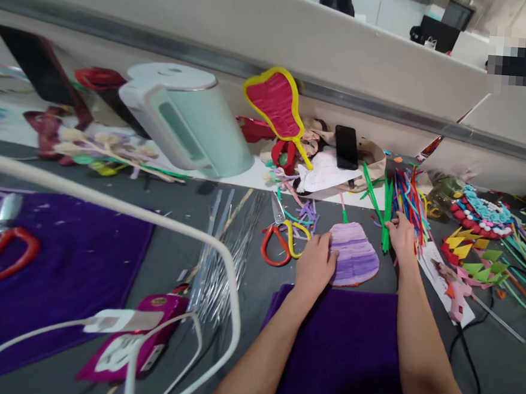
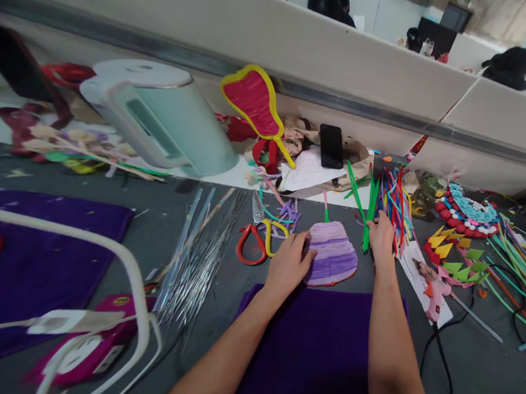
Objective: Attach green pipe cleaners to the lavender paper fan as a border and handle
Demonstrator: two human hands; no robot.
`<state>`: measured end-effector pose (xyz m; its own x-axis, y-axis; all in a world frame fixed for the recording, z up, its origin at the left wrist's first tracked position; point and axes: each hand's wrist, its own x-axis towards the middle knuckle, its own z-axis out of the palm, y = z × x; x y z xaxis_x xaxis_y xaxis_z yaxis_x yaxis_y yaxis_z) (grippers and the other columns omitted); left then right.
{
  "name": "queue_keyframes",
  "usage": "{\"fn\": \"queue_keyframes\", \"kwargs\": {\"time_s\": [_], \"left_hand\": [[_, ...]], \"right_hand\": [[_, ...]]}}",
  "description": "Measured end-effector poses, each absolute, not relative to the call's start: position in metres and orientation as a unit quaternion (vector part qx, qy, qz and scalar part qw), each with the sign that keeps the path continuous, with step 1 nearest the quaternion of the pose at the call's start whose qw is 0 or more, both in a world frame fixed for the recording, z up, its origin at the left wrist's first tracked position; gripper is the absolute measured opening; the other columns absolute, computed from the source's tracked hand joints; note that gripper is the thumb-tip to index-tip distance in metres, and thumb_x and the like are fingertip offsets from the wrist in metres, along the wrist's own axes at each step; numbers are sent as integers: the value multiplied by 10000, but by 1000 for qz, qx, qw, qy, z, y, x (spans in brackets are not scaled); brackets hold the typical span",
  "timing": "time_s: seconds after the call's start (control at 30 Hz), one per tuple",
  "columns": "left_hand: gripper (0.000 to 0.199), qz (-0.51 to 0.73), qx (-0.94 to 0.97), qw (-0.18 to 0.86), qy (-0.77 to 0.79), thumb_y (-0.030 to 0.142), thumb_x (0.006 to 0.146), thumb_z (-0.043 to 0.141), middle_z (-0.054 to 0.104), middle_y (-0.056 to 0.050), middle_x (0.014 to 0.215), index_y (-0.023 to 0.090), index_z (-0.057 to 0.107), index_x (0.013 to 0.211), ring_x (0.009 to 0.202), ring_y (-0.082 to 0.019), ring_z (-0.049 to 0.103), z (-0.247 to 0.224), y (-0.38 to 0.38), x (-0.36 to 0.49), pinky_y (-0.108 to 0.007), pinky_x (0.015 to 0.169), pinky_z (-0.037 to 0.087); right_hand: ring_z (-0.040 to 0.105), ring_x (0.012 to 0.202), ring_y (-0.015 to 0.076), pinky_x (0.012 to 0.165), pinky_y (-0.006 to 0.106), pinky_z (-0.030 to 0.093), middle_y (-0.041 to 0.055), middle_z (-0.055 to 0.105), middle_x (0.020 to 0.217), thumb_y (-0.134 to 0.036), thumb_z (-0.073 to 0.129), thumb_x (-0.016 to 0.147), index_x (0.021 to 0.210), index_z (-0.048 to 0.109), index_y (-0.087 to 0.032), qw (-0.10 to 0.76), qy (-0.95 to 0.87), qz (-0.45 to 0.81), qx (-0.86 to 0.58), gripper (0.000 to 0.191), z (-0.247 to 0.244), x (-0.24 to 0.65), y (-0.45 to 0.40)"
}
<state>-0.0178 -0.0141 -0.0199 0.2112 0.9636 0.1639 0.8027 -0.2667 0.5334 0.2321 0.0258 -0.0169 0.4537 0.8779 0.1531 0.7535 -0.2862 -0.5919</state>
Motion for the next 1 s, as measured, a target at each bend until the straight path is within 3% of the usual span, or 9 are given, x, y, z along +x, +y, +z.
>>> {"fn": "queue_keyframes", "kwargs": {"time_s": [0.1,0.23,0.3,0.4,0.53,0.7,0.9,1.0], "left_hand": [[385,238,759,170,581,231,883,548,590,-129,1140,170,503,1260,1093,-292,568,-18,-14,-18,-386,881,467],[377,236,756,166,587,243,894,532,590,-133,1129,165,504,1262,1069,-301,576,-17,-14,-17,-400,871,472],[380,244,756,165,584,257,893,535,595,-128,1114,178,505,1263,1052,-300,580,-18,-14,-18,-402,867,473],[383,269,752,169,577,263,888,540,602,-121,1106,191,509,1263,1051,-298,580,-20,-13,-18,-404,879,470],[341,333,734,185,561,233,882,529,619,-105,1071,199,546,1221,1023,-280,591,-20,-13,-18,-397,883,472],[257,422,704,247,516,230,883,530,642,-59,970,214,607,1127,909,-215,619,-16,-13,-16,-347,849,484],[189,456,679,292,496,215,860,555,668,-54,946,202,663,1014,824,-182,618,-15,-13,-15,-330,823,483],[165,480,633,365,485,253,834,596,694,-57,908,196,698,951,776,-176,616,-13,-13,-13,-311,748,490]], "right_hand": [[685,915,244,805,330,489,91,739,906,-287,623,850,1289,570,-138,278,-487,100,-822,467,-11,232,23],[678,912,257,792,326,478,108,731,898,-298,665,816,1283,575,-119,264,-486,101,-827,509,-7,228,22],[671,866,236,765,309,478,84,718,847,-233,663,781,1237,604,-112,313,-463,117,-821,474,-7,229,22],[621,684,180,598,257,461,5,635,662,-198,687,693,1061,666,-116,464,-368,229,-773,377,-6,234,23],[460,441,102,370,194,309,-75,483,503,-234,686,640,893,651,-139,551,-294,368,-689,273,0,239,22],[445,410,72,315,153,272,-78,452,475,-275,685,610,681,584,-174,578,-288,410,-644,160,7,238,22],[446,404,42,291,128,244,-33,625,620,-243,681,618,738,579,-167,617,-290,354,-641,175,11,229,20],[439,396,36,296,123,264,-39,624,610,-278,705,648,717,549,-176,635,-303,350,-619,199,22,224,17]]}}
